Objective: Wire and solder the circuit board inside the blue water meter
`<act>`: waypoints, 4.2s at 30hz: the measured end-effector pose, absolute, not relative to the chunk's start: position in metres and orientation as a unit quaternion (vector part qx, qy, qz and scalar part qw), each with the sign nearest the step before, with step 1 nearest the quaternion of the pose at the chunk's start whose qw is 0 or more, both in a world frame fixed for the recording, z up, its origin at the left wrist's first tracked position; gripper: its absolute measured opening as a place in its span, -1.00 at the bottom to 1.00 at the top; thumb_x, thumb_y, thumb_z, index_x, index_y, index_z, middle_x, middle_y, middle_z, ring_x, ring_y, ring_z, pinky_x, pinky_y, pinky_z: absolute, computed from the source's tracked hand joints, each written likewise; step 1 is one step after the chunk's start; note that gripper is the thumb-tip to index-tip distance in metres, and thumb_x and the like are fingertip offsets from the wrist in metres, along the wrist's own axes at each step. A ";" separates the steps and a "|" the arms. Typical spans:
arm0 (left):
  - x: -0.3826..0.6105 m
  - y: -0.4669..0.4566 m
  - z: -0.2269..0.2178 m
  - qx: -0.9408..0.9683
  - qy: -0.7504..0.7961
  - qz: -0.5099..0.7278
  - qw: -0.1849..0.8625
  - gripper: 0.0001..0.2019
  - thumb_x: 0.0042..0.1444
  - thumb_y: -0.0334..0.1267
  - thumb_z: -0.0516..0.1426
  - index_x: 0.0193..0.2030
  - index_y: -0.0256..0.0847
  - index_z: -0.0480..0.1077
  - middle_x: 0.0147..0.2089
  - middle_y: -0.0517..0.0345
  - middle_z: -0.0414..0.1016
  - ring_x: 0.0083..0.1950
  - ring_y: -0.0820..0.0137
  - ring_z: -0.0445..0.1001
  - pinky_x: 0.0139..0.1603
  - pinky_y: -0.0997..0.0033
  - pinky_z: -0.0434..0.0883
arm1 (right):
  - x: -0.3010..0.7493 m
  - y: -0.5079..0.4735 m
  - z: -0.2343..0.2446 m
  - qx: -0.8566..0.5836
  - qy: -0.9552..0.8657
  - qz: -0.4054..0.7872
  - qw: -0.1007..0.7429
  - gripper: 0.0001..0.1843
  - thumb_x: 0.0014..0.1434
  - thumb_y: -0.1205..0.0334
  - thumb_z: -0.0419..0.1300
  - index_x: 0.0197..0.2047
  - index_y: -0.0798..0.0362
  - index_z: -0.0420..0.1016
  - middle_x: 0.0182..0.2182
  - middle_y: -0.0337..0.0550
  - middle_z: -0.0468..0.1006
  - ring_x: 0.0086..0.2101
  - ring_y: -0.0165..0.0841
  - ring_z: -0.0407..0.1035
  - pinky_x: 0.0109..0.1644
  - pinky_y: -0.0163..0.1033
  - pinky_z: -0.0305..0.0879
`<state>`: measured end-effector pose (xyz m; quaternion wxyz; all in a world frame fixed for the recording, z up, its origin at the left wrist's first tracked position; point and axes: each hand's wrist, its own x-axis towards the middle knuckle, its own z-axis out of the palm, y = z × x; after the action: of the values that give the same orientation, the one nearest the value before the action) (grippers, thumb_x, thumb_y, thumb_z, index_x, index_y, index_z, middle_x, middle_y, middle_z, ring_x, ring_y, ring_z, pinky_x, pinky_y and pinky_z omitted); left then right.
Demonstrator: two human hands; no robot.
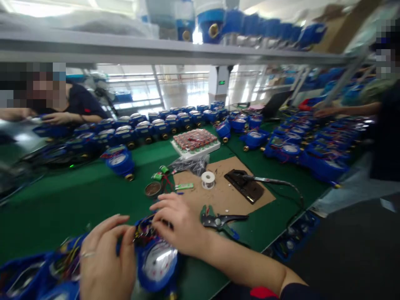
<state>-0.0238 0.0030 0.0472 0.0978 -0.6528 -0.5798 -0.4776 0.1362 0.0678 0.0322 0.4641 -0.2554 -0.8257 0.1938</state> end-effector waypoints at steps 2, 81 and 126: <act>-0.023 -0.011 0.046 -0.634 -0.625 -0.447 0.090 -0.91 0.22 -0.24 0.07 -0.27 -0.19 0.32 -0.09 -0.03 0.42 0.02 0.17 0.37 0.10 0.06 0.29 | 0.136 0.063 0.033 -0.255 -0.815 0.228 0.468 -0.91 0.26 0.29 0.16 -0.17 0.08 0.47 -0.03 -0.12 0.50 0.14 -0.32 0.20 0.29 -0.08 0.10; -0.005 -0.006 0.032 -0.472 -0.662 -0.514 -0.274 -0.94 0.25 -0.27 0.05 -0.24 -0.16 0.32 -0.31 0.24 0.46 -0.41 0.51 0.40 -0.35 0.51 0.34 | 0.148 0.081 0.034 -0.206 -0.887 0.182 0.372 -0.76 0.25 0.40 0.12 -0.02 0.06 0.43 0.13 -0.05 0.37 0.16 -0.22 0.18 0.32 0.08 0.01; 0.001 -0.016 0.013 -0.458 -0.641 -0.578 -0.213 -0.86 0.30 -0.26 0.00 -0.24 -0.20 0.34 -0.03 0.05 0.40 -0.20 0.43 0.45 -0.05 0.36 0.36 | 0.135 0.144 0.048 -0.260 -0.879 0.155 0.369 -0.59 0.25 0.36 0.09 0.17 0.06 0.31 0.07 -0.03 0.44 0.08 -0.18 0.32 0.20 0.04 0.25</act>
<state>0.0010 -0.0165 0.0127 -0.2134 -0.4581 -0.6408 -0.5779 0.1349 0.1439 0.0483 0.3689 -0.2602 -0.8787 0.1550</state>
